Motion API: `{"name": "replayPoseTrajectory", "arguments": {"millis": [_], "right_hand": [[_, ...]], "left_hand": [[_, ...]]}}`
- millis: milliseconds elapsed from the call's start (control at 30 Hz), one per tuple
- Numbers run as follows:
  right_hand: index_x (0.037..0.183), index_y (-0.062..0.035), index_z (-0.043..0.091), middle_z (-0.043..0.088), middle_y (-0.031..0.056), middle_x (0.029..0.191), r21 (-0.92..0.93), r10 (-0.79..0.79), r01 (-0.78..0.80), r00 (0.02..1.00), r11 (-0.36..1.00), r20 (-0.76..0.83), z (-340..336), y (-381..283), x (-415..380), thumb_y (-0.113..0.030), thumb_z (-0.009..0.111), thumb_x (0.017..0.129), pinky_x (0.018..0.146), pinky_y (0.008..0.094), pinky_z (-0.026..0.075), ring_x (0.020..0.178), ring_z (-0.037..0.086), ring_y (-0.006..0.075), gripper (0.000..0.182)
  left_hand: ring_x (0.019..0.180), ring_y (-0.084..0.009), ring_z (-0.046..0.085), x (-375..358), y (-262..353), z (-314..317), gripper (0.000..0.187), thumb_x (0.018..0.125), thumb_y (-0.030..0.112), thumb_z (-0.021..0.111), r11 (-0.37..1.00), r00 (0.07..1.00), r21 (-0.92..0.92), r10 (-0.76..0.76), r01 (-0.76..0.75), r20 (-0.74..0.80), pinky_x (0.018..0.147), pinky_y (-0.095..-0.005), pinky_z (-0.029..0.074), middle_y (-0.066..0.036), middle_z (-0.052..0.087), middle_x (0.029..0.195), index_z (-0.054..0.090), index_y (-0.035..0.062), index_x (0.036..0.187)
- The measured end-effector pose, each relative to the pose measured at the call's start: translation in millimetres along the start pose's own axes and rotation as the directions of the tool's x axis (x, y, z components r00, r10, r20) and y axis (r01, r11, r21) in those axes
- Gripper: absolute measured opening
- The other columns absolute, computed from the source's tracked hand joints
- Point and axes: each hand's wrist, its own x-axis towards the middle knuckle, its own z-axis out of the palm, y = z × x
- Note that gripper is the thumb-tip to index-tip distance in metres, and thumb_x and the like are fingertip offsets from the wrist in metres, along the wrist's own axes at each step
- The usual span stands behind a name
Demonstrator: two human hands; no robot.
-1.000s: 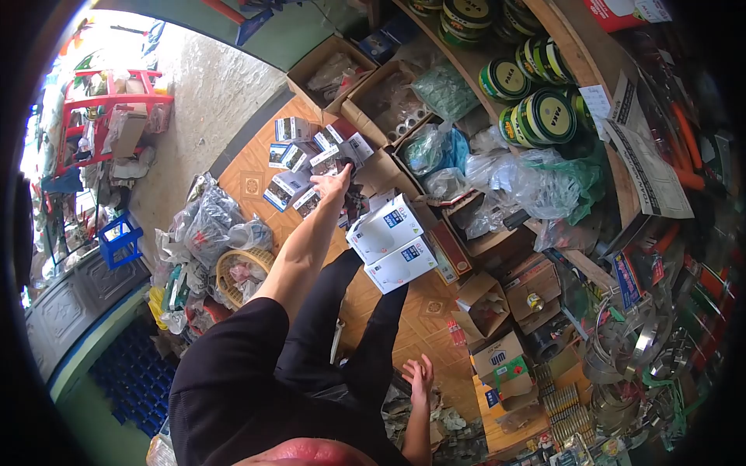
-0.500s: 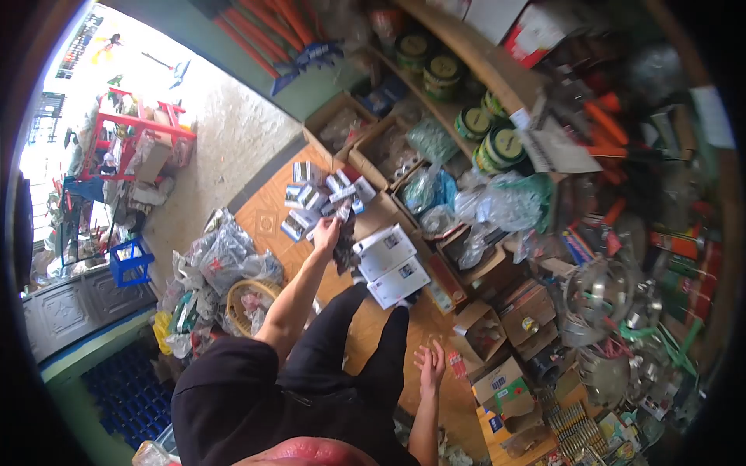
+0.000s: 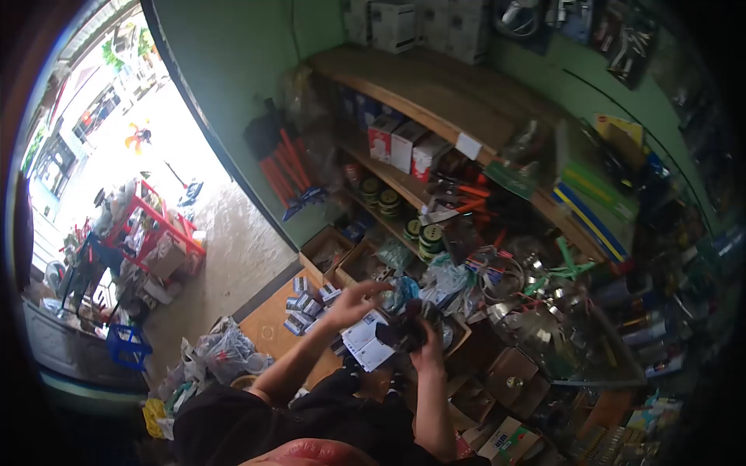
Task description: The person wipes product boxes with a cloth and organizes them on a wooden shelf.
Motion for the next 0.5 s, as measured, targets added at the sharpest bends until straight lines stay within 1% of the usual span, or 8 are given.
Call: {"name": "replayPoseTrajectory", "arguments": {"millis": [33,100,167,233,300,367,433,500], "right_hand": [[0.138,-0.0053,0.062,0.068,0.0104,0.125,-0.132,-0.158,0.143,0.981,0.981,-0.114,18.6,-19.3,-12.5,-0.023,0.067,0.099,0.106,0.0391,0.051,0.121,0.065,0.0252,0.044],[0.134,-0.0036,0.063,0.066,0.0088,0.126,-0.592,-0.684,0.418,0.645,0.69,-0.341,63.2,-51.0,-16.6,-0.02,0.073,0.095,0.11,0.0385,0.046,0.124,0.061,0.026,0.043],[0.132,-0.0028,0.063,0.064,0.009,0.129,-0.611,-0.79,0.74,0.54,0.282,0.29,89.0,-117.3,-8.6,-0.015,0.074,0.095,0.113,0.0382,0.042,0.128,0.058,0.0264,0.04],[0.124,-0.0038,0.062,0.062,0.0111,0.123,-0.515,-0.769,0.799,0.108,-0.31,0.63,153.2,-172.0,6.2,-0.009,0.071,0.094,0.104,0.0384,0.046,0.117,0.062,0.0248,0.031],[0.127,-0.0029,0.061,0.065,0.0136,0.121,-0.339,-0.64,0.779,-0.102,-0.527,0.762,208.9,-215.1,39.7,-0.008,0.074,0.089,0.1,0.0395,0.049,0.116,0.064,0.0294,0.041],[0.132,-0.0035,0.059,0.067,0.0172,0.123,-0.32,-0.58,0.758,-0.093,-0.568,0.81,252.9,-242.2,86.6,-0.01,0.077,0.085,0.098,0.0422,0.052,0.114,0.067,0.0343,0.05],[0.133,-0.0037,0.059,0.067,0.0185,0.123,-0.413,-0.594,0.691,-0.029,-0.593,0.804,286.9,-259.5,122.7,-0.01,0.077,0.084,0.096,0.0435,0.054,0.114,0.067,0.037,0.052],[0.134,-0.004,0.058,0.067,0.0198,0.123,-0.49,-0.611,0.618,0.019,-0.615,0.791,302.8,-261.2,151.6,-0.011,0.078,0.083,0.094,0.0448,0.055,0.113,0.067,0.0397,0.055]], "left_hand": [[0.117,-0.0193,0.067,8.2,13.1,-12.3,0.041,0.093,0.02,0.074,0.986,0.996,-0.149,-0.079,0.072,-0.04,0.1,-0.037,0.053,-0.01,0.074,0.123,0.069,0.0047,0.131],[0.111,-0.0162,0.068,34.3,24.6,-44.4,0.038,0.095,0.017,0.072,0.995,0.993,-0.053,0.077,-0.082,-0.089,0.095,-0.0338,0.055,-0.009,0.074,0.119,0.07,0.0041,0.13],[0.103,-0.0164,0.07,68.0,49.8,-75.7,0.035,0.096,0.016,0.07,0.97,0.978,0.203,0.164,-0.136,-0.13,0.09,-0.033,0.056,-0.008,0.075,0.114,0.069,0.0037,0.129],[0.096,-0.0158,0.071,117.4,70.1,-104.3,0.033,0.095,0.015,0.07,0.907,0.92,0.33,0.337,-0.261,-0.2,0.084,-0.0331,0.057,-0.008,0.076,0.105,0.07,0.0037,0.126],[0.09,-0.0155,0.071,169.6,105.3,-131.7,0.033,0.093,0.018,0.073,0.848,0.893,0.477,0.38,-0.233,-0.24,0.082,-0.0333,0.058,-0.008,0.076,0.098,0.07,0.003,0.122],[0.092,-0.019,0.074,224.4,130.5,-158.7,0.035,0.09,0.021,0.075,0.849,0.887,0.493,0.364,-0.19,-0.284,0.084,-0.0354,0.058,-0.012,0.077,0.099,0.07,0.0028,0.119],[0.098,-0.0263,0.076,283.5,145.0,-191.0,0.04,0.087,0.025,0.076,0.712,0.793,0.642,0.551,-0.286,-0.258,0.087,-0.0388,0.058,-0.014,0.078,0.106,0.07,0.0028,0.12],[0.106,-0.0316,0.075,331.4,169.4,-214.8,0.045,0.086,0.029,0.077,0.742,0.804,0.648,0.486,-0.172,-0.342,0.091,-0.0417,0.058,-0.017,0.077,0.11,0.07,0.0035,0.122]]}}
